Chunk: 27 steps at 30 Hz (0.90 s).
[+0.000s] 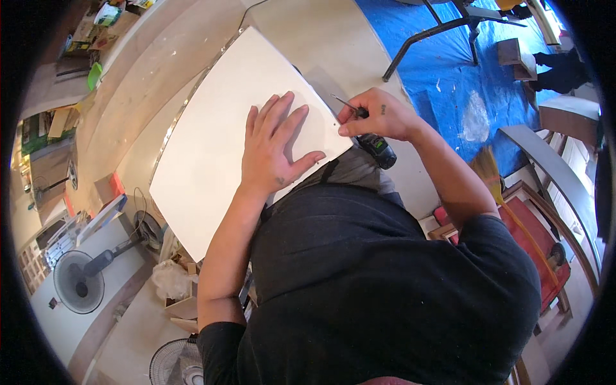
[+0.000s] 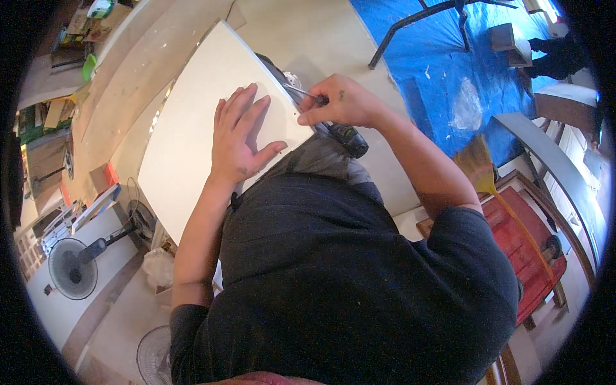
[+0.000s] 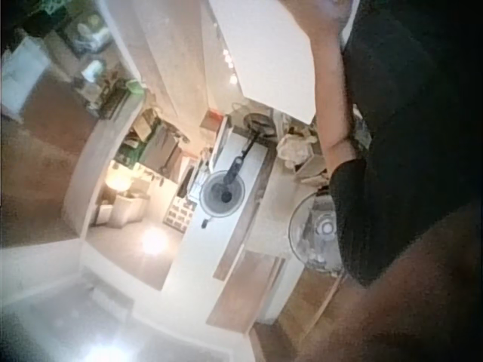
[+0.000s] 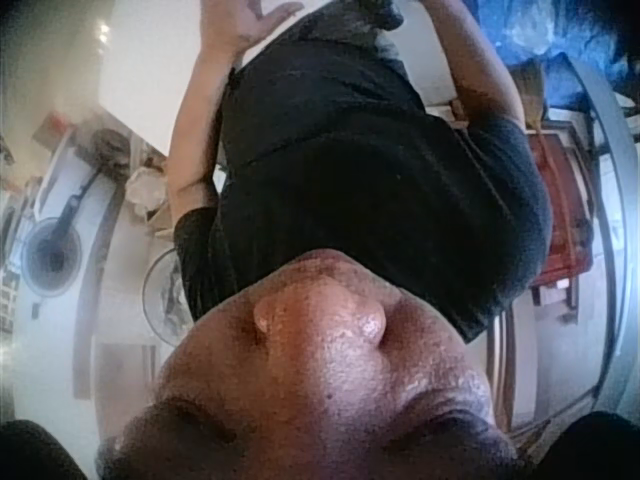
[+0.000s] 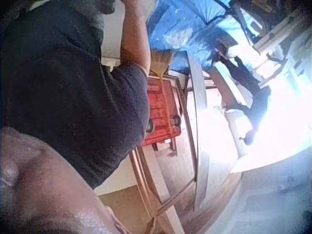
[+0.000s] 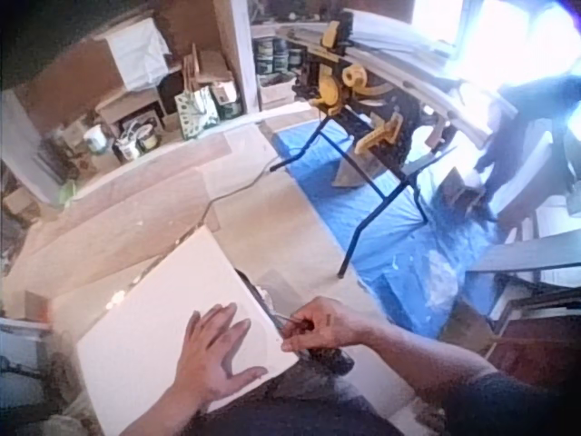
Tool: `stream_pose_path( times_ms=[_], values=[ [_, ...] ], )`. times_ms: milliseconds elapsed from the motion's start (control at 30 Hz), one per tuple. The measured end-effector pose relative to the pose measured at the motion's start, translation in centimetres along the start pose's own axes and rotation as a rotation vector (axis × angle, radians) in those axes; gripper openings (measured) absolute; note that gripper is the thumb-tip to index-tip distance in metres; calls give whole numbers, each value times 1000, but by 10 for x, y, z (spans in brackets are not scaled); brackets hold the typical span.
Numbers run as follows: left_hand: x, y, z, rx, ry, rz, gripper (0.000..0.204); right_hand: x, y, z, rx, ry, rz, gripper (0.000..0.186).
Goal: The person attaches a long metal piano hinge to the edge of a white cabinet door by aligning it and using a manual screwdriver to secure screws into pre-drilled holes.
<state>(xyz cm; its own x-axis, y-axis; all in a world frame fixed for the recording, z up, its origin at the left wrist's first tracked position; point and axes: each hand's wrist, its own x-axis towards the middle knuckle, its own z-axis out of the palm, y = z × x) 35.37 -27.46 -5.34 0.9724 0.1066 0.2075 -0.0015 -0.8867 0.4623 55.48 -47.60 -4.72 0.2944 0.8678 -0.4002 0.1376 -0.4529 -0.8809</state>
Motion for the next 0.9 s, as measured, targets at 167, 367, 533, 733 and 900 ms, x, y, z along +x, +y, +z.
stream_pose_path(
  times_ms=[167,367,533,733,900],
  values=[
    [-1,1,-1,7,-10,-10,82,-10,0,-5,-2,-111,25,33],
    [-1,2,-1,0,-1,-6,82,-12,0,-7,40,-186,58,29],
    [-1,0,0,-3,5,-7,82,-9,-4,-10,5,-247,45,26],
    [-1,3,-2,0,0,-18,81,-7,1,-9,-79,-185,-19,28],
    [-1,3,-2,10,-4,-16,81,8,9,-5,114,83,105,33]
  ],
)
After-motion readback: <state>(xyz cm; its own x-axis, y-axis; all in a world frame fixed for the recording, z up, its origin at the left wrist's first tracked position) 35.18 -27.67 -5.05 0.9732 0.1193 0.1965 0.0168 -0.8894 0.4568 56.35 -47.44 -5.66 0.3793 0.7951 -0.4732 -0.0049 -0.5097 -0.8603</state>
